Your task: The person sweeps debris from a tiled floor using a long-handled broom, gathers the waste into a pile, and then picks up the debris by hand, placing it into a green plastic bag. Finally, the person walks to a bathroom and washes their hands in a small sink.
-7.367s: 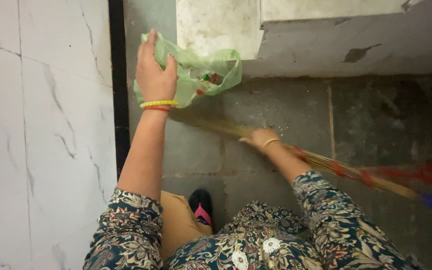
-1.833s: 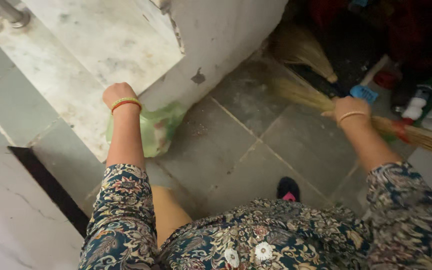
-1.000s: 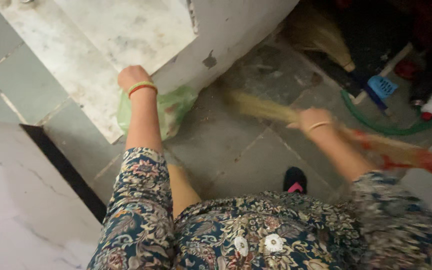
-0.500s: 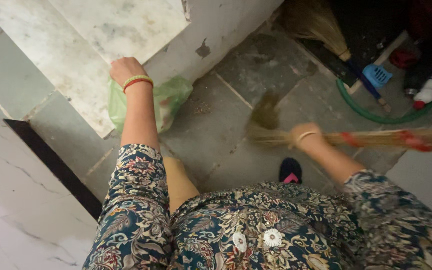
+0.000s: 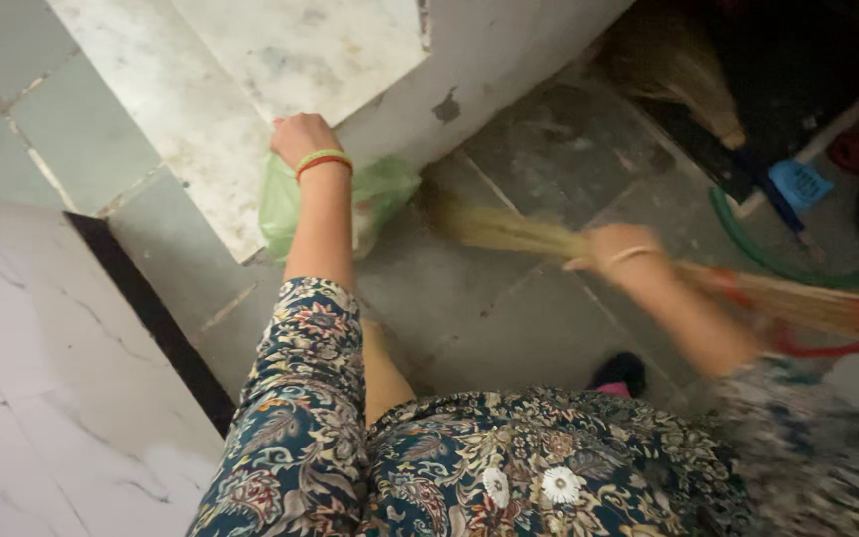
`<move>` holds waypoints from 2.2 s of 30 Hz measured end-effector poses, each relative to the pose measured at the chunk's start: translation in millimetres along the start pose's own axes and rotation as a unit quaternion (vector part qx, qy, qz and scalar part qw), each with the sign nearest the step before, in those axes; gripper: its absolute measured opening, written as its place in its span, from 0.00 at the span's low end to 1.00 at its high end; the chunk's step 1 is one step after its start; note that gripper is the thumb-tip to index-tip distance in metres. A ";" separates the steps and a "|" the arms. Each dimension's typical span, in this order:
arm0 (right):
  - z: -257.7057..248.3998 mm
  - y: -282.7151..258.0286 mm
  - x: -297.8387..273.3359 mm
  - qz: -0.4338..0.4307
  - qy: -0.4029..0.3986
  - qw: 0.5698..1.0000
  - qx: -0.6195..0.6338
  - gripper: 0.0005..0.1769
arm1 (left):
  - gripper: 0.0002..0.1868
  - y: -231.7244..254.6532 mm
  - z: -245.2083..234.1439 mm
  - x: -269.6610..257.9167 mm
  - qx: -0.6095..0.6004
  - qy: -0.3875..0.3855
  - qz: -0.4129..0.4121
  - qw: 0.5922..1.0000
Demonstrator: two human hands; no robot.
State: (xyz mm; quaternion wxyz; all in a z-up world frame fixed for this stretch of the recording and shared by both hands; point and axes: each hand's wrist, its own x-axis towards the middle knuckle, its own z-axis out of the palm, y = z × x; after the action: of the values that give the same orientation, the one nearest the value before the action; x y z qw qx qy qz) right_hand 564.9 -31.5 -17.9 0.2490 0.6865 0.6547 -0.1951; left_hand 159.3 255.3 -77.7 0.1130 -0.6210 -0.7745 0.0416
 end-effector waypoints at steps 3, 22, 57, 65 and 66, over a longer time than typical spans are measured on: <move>-35.2 47.4 -6.9 0.071 -0.047 0.996 -0.033 0.39 | 0.16 0.3 5.8 0.0 0.011 0.015 0.005 1.000; -39.2 -21.6 110.4 -0.056 -0.085 0.984 -0.146 0.42 | 0.12 -54.6 -12.6 -48.6 -0.048 0.209 0.037 0.976; 7.8 -30.0 230.2 -0.168 0.284 0.873 -0.359 0.48 | 0.11 -212.2 -17.0 -221.2 -0.202 -0.046 -0.099 0.973; 38.4 -10.9 228.0 -0.190 0.153 0.895 -0.373 0.53 | 0.11 -230.2 -4.9 -218.3 -0.180 -0.058 -0.116 0.975; 25.8 -1.0 221.2 -0.213 0.163 0.883 -0.385 0.54 | 0.11 -234.3 -4.7 -216.6 -0.176 -0.071 -0.138 0.972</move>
State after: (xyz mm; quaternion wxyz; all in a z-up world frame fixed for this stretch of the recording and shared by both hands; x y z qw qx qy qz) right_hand 580.2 130.4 -170.0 0.3361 0.4029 0.8400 0.1386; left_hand -18.8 -8.2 -51.8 -0.0488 -0.5136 -0.8540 -0.0672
